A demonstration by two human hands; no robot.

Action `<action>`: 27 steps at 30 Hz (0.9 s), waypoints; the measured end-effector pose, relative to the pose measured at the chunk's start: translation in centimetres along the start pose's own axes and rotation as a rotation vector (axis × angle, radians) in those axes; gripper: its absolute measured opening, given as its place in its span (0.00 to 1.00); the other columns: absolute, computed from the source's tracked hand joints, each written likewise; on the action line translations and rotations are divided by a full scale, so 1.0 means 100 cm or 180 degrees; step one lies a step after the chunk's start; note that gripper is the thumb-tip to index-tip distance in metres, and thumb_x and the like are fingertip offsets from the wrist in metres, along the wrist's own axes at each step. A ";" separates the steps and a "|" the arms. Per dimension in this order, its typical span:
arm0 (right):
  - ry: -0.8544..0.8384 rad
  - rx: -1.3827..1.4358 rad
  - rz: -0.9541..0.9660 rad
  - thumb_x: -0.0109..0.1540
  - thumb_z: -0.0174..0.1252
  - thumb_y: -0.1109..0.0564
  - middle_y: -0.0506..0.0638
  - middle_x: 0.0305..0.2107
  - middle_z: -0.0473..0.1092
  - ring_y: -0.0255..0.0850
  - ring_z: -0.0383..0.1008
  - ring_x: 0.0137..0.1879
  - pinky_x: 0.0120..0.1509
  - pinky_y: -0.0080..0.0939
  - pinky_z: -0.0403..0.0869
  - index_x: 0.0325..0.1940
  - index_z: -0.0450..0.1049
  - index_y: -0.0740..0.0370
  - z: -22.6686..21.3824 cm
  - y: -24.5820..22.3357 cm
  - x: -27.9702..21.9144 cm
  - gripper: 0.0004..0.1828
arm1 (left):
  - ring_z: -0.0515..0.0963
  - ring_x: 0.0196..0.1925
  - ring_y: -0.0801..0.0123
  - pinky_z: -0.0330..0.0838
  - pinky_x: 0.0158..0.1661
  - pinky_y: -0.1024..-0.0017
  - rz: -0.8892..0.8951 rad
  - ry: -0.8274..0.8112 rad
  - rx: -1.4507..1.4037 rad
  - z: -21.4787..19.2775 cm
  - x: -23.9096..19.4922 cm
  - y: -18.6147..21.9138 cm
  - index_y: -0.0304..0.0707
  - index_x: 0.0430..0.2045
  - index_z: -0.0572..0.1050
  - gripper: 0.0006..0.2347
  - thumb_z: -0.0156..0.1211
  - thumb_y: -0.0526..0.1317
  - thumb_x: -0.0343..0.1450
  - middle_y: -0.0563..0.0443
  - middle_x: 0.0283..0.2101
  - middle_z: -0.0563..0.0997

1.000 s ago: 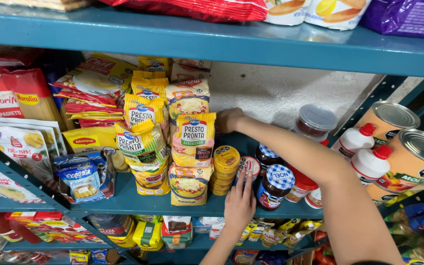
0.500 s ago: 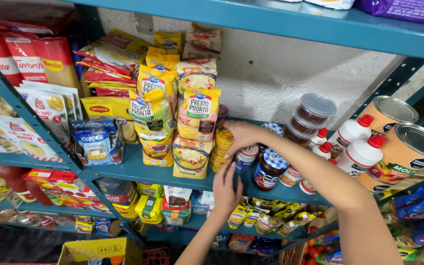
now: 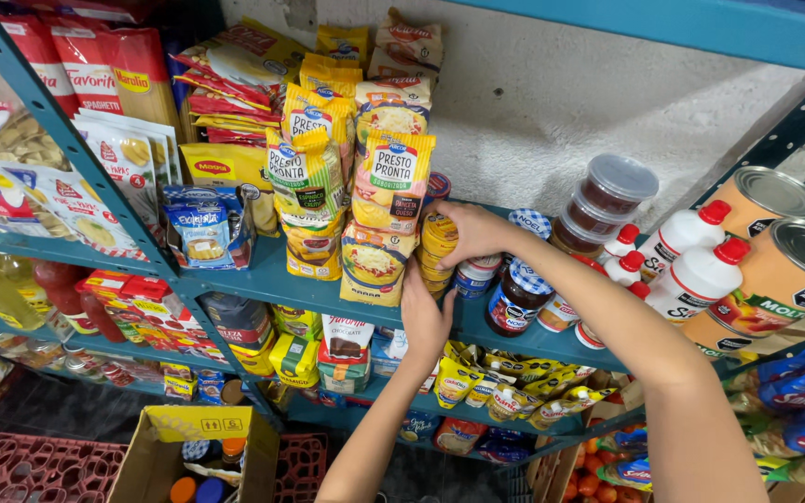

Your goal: The person takes various canned goods and jars from a box and place them onto grocery store shelves, organizing them alongside similar products.

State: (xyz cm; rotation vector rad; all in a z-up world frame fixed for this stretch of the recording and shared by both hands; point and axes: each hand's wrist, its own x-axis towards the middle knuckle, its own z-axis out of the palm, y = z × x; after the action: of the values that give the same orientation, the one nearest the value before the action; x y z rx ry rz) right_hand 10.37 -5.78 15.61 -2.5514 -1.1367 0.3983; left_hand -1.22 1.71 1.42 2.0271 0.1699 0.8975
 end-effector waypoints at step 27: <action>0.1334 0.0006 0.1084 0.37 0.72 0.40 0.60 0.49 0.67 0.54 0.66 0.58 0.61 0.53 0.64 0.58 0.61 0.49 -0.077 0.010 0.010 0.49 | 0.73 0.51 0.45 0.74 0.42 0.57 -0.0058 -0.0583 0.1042 -0.009 0.009 0.005 0.56 0.63 0.49 0.31 0.58 0.41 0.67 0.33 0.60 0.58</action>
State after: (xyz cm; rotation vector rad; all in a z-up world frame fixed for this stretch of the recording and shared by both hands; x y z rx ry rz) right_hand 14.60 -7.01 22.13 -2.6534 -0.5552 -0.0645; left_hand -1.24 2.38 2.61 2.3946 0.2461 0.7020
